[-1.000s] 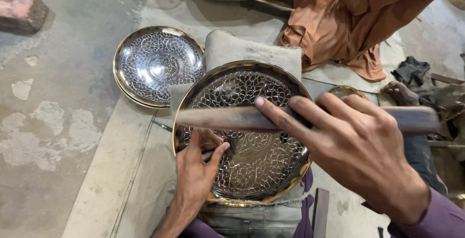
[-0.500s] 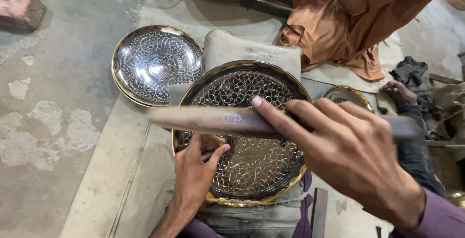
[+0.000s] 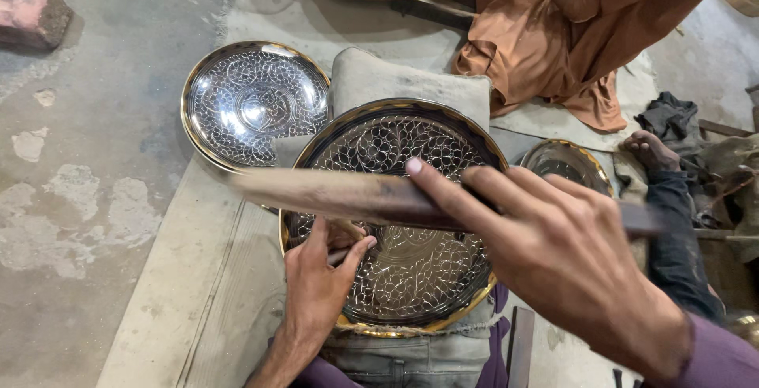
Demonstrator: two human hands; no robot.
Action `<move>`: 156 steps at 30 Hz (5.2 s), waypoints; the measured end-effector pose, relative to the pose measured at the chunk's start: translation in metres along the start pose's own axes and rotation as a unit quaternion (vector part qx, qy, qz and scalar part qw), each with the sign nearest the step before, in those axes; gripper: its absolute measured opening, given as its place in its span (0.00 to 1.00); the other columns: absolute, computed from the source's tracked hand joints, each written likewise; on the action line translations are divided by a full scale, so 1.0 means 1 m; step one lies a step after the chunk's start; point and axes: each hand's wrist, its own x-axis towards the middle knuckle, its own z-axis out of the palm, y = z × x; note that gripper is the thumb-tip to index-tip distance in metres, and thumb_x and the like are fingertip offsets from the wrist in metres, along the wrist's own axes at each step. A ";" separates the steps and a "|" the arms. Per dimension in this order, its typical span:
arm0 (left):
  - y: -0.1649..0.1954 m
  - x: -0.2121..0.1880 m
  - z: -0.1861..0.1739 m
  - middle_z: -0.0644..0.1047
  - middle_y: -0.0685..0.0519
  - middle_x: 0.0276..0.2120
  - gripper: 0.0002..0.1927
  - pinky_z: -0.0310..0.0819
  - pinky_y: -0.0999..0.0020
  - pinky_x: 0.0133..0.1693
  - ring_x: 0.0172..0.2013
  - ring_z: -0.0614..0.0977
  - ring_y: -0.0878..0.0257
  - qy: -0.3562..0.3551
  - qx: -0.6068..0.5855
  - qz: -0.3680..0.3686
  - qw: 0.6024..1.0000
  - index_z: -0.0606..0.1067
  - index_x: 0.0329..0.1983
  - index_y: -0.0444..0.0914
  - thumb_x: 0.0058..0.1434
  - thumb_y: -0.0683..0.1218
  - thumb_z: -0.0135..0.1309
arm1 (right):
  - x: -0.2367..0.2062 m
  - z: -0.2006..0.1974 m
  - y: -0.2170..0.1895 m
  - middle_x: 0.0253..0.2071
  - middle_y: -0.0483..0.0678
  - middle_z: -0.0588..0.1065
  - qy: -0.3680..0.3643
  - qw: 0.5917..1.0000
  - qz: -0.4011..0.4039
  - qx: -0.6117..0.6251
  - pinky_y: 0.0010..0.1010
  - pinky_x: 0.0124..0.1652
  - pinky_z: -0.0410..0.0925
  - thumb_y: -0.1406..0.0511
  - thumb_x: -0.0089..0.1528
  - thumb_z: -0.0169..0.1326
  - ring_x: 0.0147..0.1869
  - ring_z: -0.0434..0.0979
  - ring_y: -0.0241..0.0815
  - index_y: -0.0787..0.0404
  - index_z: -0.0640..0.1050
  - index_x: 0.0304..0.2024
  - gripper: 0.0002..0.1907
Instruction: The person sits on the floor with a decorated brass tray on a cushion and engraves ornamental patterns into it, holding a chisel in one hand and striking it with a wooden mallet in the other, repositioning the chisel across the tray surface between strikes.
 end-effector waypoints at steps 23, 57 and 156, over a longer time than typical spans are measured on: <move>-0.019 -0.004 -0.006 0.84 0.46 0.43 0.11 0.90 0.72 0.40 0.42 0.89 0.59 0.118 -0.113 0.166 0.973 0.75 0.48 0.34 0.64 0.39 0.61 | -0.037 0.050 0.047 0.43 0.55 0.79 0.001 0.969 0.234 0.084 0.42 0.32 0.73 0.65 0.52 0.64 0.38 0.81 0.51 0.61 0.77 0.49 0.22; 0.016 0.077 -0.007 0.85 0.48 0.41 0.27 0.89 0.64 0.43 0.43 0.88 0.59 -0.107 -0.026 0.102 0.989 0.72 0.62 0.44 0.58 0.43 0.62 | -0.059 0.063 0.054 0.46 0.51 0.76 -0.015 0.956 0.245 0.160 0.38 0.34 0.73 0.65 0.55 0.61 0.40 0.80 0.49 0.48 0.70 0.68 0.37; 0.017 0.028 0.002 0.83 0.48 0.37 0.18 0.89 0.67 0.41 0.39 0.88 0.61 0.072 -0.045 0.063 0.994 0.71 0.49 0.32 0.60 0.41 0.64 | 0.037 -0.015 0.022 0.44 0.42 0.81 0.027 0.997 -0.028 -0.069 0.32 0.34 0.71 0.64 0.66 0.54 0.37 0.79 0.38 0.46 0.70 0.70 0.28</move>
